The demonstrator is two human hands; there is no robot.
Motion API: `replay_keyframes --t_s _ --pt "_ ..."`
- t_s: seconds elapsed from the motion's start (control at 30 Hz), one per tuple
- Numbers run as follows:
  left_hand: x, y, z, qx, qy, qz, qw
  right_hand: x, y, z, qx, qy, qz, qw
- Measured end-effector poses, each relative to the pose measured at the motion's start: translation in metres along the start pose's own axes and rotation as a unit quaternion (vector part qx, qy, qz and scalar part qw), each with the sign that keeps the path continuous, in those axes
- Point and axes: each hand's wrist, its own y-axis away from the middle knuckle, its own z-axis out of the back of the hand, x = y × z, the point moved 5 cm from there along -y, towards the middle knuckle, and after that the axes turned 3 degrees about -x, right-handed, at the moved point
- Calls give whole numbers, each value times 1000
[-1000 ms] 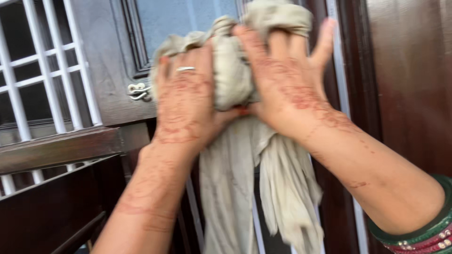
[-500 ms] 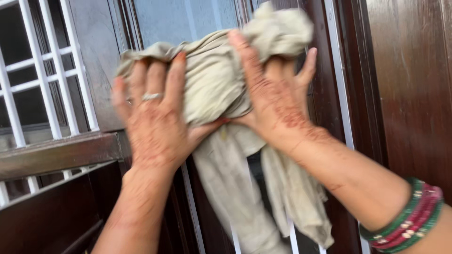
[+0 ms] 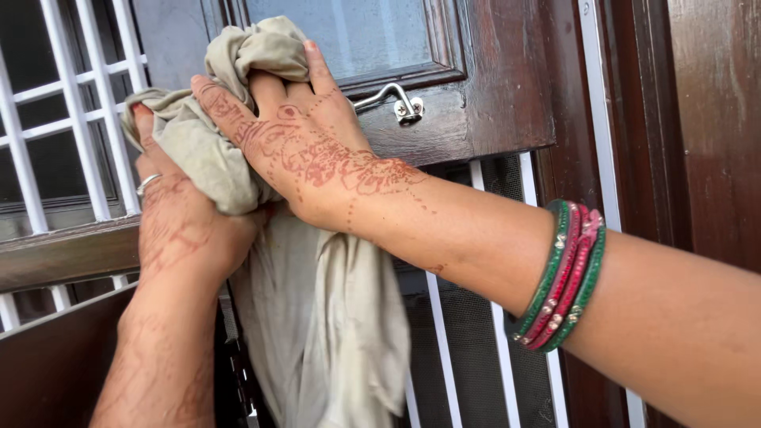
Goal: The person wipes the wooden frame, glass panes, and metal grill of a window with a cloth.
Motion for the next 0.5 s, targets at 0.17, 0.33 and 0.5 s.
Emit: replay_keyframes --t_s 0.17,0.33,0.5 --pt "16 2 -3 189 -38 306 932 -6 18 10 114 -103 -39 987" --pt "22 -10 20 151 -163 181 958 -19 29 44 -10 -67 -34 997" --pt "-5 -45 68 11 -74 86 993 -56 23 67 227 -24 -194 954"
